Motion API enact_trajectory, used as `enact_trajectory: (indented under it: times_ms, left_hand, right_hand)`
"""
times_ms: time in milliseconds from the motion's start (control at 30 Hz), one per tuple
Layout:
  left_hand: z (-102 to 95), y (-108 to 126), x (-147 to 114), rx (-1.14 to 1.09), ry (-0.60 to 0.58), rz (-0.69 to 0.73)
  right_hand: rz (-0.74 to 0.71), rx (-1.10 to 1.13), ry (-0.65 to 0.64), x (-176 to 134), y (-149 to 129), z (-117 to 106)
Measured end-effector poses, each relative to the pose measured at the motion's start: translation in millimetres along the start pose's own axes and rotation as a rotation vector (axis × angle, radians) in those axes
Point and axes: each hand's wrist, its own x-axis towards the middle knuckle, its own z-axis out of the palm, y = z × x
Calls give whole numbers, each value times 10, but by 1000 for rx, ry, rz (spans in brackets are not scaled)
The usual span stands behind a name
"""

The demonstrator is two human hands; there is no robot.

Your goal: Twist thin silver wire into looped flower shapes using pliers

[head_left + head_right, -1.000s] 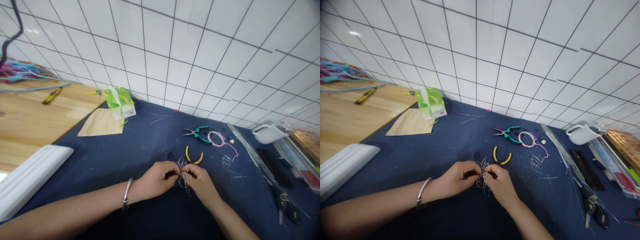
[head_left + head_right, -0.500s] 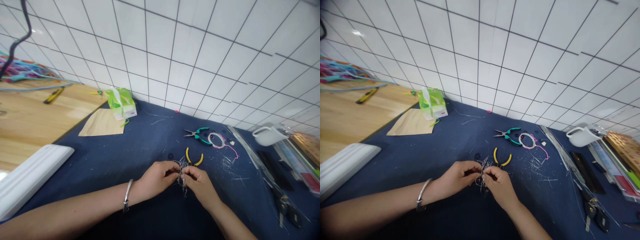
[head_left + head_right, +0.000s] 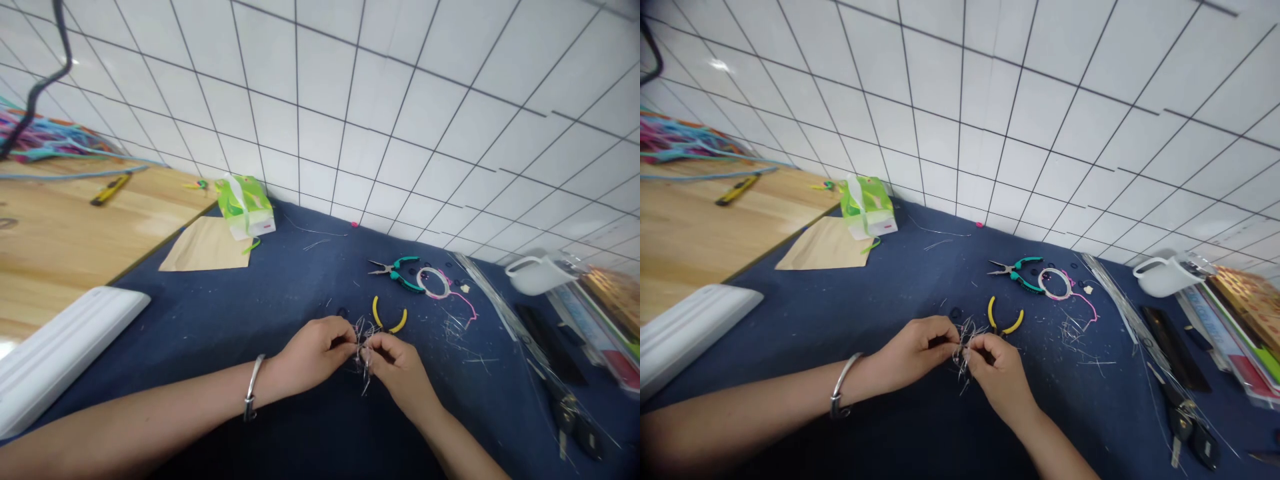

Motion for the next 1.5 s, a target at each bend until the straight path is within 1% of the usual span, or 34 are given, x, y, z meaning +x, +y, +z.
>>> enact_trajectory:
  times_ms: [67, 167, 200, 267, 367, 500, 600, 700, 800, 867, 1000, 1100, 1200, 1300, 1500]
  left_hand:
    - [0, 10, 0, -184, -39, -117]
    - [27, -6, 2, -591, -92, -287]
    - [38, -16, 4, -714, -83, -322]
    - [53, -34, 8, -911, -28, -360]
    - [50, -48, 17, -1129, 64, -355]
    - [15, -54, 28, -1280, 70, -314]
    - [0, -71, 36, -1341, 86, -318]
    - [5, -104, 49, -1374, 92, -325]
    - [16, -129, 61, -1383, 60, -320]
    - [13, -127, 64, -1385, -1, -330]
    - [-30, -77, 56, -1372, -196, -367]
    - [-61, -33, 48, -1356, -266, -364]
    - [-53, -8, 33, -1332, -268, -353]
    - [-13, 7, 6, -1309, -261, -339]
    - [49, 57, -56, -1347, -147, -321]
  right_hand:
    - [21, 41, 11, 0, -8, 0]
    - [22, 92, 38, -3, -9, 8]
    - [21, 98, 52, -4, -2, 11]
    - [28, 115, 89, -1, 28, 13]
    - [62, 207, 157, 17, 100, 15]
    - [122, 470, 167, 55, 162, 34]
    - [172, 760, 165, 70, 147, 47]
    - [205, 1020, 201, 59, 95, 38]
    - [208, 1187, 199, 35, 43, 17]
    - [208, 1243, 151, 26, 23, 10]
    - [201, 1209, 36, 14, 9, 22]
    - [184, 1111, -9, -13, -16, 36]
    - [158, 965, -27, -49, -60, 46]
    - [133, 821, 9, -72, -90, 62]
    - [62, 482, 59, -75, -78, 74]
